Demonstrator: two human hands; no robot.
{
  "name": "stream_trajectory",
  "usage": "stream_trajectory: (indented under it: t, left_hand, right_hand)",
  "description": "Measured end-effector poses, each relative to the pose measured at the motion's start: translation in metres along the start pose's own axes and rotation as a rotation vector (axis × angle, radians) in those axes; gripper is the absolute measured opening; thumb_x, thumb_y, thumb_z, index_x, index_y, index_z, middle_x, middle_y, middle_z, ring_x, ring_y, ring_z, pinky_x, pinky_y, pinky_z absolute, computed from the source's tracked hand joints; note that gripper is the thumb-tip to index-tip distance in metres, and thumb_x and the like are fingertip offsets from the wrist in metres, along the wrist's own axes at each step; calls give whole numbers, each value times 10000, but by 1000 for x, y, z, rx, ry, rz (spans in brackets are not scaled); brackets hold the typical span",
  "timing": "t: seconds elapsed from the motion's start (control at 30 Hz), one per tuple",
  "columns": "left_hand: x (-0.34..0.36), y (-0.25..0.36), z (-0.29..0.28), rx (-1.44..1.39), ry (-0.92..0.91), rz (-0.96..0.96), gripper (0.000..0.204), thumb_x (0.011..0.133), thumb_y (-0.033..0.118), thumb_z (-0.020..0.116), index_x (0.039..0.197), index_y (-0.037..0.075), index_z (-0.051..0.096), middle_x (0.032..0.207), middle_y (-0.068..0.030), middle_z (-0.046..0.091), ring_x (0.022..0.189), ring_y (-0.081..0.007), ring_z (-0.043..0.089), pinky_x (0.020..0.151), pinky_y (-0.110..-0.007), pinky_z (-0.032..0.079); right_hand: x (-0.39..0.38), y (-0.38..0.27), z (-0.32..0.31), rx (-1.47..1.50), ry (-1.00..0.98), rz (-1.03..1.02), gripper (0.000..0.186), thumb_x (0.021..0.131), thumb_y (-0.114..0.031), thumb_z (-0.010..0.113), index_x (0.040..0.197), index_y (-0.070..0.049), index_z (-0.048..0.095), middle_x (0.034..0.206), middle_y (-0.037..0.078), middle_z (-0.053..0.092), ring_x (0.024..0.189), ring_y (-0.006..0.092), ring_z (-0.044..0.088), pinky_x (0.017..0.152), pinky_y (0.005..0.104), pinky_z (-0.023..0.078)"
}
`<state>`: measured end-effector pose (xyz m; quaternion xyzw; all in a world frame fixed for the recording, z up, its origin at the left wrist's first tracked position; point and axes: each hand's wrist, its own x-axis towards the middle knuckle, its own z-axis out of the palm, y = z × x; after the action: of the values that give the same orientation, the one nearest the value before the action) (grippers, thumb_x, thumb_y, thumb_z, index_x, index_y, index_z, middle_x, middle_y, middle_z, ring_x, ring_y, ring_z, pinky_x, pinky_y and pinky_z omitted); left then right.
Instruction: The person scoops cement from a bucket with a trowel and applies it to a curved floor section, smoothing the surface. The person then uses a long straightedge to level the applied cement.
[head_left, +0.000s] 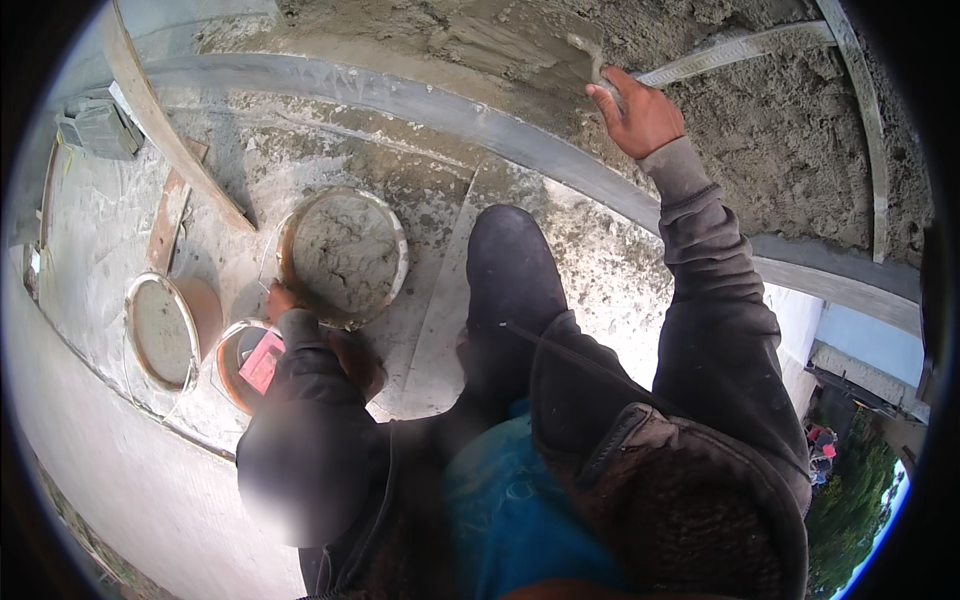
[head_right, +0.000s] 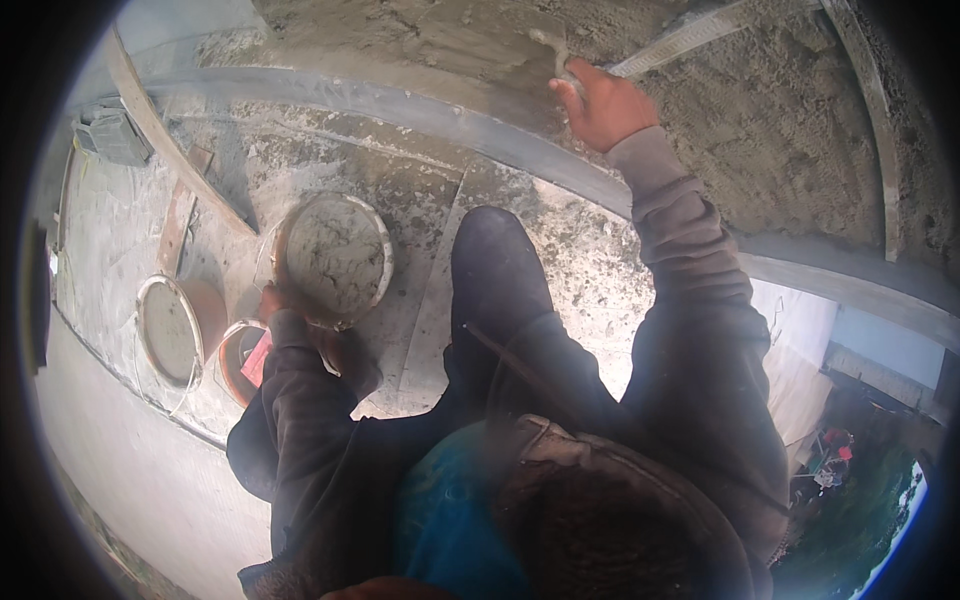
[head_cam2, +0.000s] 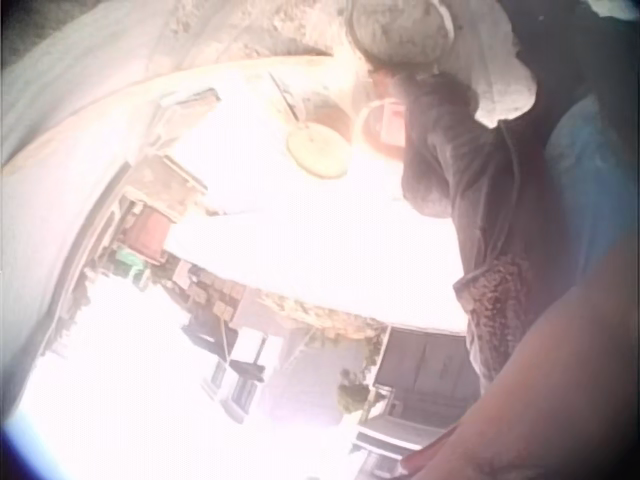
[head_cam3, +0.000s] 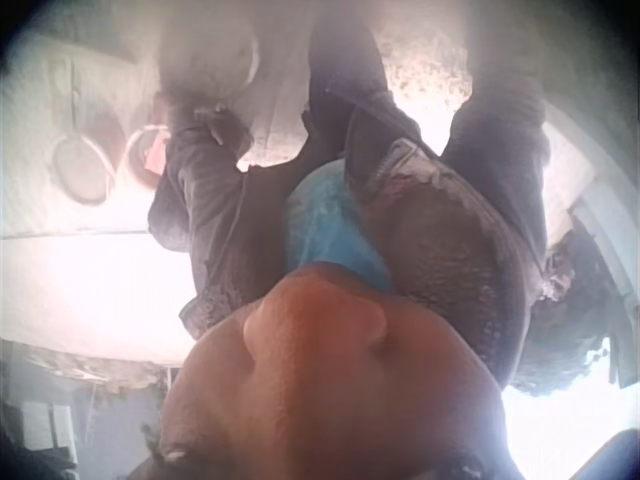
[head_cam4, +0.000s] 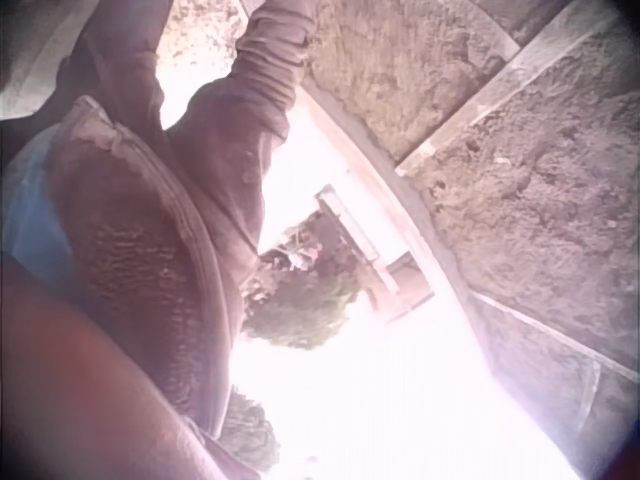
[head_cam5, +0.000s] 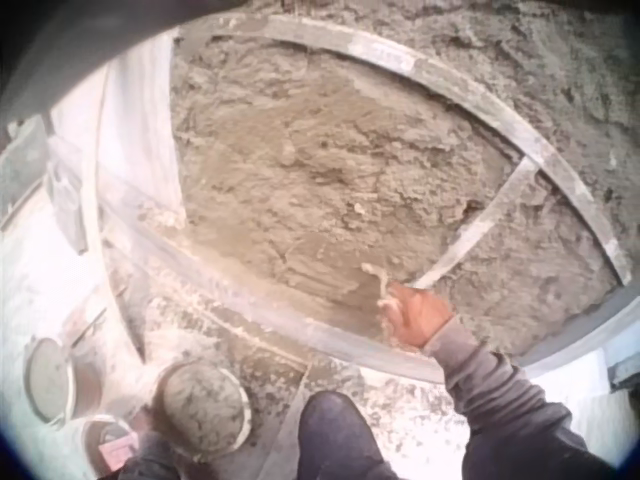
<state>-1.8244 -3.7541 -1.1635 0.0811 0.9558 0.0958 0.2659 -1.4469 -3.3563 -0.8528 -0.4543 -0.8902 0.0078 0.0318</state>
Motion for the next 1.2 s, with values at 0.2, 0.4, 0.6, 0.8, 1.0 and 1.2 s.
stream_trajectory:
  t: [0.2, 0.4, 0.6, 0.8, 1.0, 1.2]
  left_hand:
    - [-3, 3, 6, -48, 36, 28, 418, 969, 296, 378, 1149, -1, 611, 1111, -280, 628, 1097, -408, 585, 918, -492, 450]
    - [15, -32, 26, 145, 170, 117, 363, 959, 302, 378, 1092, 86, 637, 1108, -264, 628, 1075, -456, 564, 910, -514, 433]
    - [14, -7, 37, -330, 162, -39, 578, 915, 410, 468, 1193, -85, 574, 1198, -315, 585, 1152, -444, 537, 981, -439, 397]
    - [-6, -8, 14, -365, 159, -101, 634, 905, 430, 481, 1205, -122, 558, 1218, -325, 572, 1185, -435, 518, 1003, -423, 381]
    - [-1, 7, 16, -367, 118, -128, 564, 909, 415, 445, 1143, -69, 615, 1199, -305, 584, 1159, -442, 524, 992, -450, 384]
    - [4, 0, 21, -228, 118, -97, 490, 934, 371, 408, 1132, -14, 639, 1158, -298, 601, 1132, -443, 539, 967, -475, 395]
  right_hand:
    - [-14, 32, -50, -88, 104, -9, 454, 927, -488, 545, 1177, -115, 610, 953, 186, 695, 809, 380, 683, 703, 468, 537]
    - [-43, 2, -4, 28, 197, -174, 355, 919, -418, 577, 1088, -109, 627, 965, 138, 687, 759, 350, 688, 628, 432, 550]
    - [3, -60, 124, -49, 82, -74, 311, 932, -398, 533, 1147, -176, 563, 990, 99, 656, 837, 328, 683, 649, 463, 548]
    - [20, -73, 83, -75, 23, 29, 369, 931, -453, 507, 1203, -208, 550, 1016, 121, 681, 863, 346, 680, 674, 486, 533]
    - [18, -43, 35, -17, 110, 64, 408, 906, -516, 528, 1196, -239, 600, 920, 152, 705, 841, 370, 680, 713, 494, 530]
    - [6, -20, -8, 127, 191, 94, 444, 870, -549, 586, 1141, -201, 643, 848, 163, 702, 825, 365, 680, 711, 463, 530]
